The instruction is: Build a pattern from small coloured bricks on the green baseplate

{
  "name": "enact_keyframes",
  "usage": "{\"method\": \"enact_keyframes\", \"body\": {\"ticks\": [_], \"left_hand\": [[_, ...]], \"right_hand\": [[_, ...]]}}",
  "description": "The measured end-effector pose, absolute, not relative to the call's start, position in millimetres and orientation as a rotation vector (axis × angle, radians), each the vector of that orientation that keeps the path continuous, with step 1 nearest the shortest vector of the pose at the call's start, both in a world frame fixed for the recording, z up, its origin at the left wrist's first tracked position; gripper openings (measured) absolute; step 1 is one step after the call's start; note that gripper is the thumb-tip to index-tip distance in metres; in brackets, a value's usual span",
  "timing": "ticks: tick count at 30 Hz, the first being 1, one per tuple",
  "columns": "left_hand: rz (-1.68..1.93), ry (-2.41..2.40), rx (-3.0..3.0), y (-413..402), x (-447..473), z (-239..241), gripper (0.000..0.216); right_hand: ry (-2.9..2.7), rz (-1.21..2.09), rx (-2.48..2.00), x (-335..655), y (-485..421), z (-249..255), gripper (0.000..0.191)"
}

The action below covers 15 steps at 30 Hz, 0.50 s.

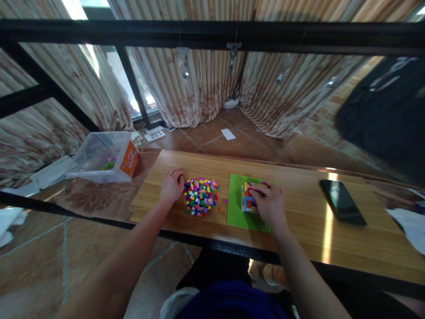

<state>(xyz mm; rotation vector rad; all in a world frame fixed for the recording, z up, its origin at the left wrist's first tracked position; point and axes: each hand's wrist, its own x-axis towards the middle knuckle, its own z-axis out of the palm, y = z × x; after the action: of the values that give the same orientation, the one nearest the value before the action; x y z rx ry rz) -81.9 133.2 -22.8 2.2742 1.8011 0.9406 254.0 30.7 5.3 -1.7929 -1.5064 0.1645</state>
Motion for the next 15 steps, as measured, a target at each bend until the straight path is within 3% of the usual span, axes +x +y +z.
{"method": "enact_keyframes", "body": {"ticks": [15], "left_hand": [[0.933, 1.792, 2.261, 133.2, -81.7, -22.6, 0.024]], "right_hand": [[-1.349, 0.301, -1.805, 259.2, 36.0, 4.5, 0.025]]}}
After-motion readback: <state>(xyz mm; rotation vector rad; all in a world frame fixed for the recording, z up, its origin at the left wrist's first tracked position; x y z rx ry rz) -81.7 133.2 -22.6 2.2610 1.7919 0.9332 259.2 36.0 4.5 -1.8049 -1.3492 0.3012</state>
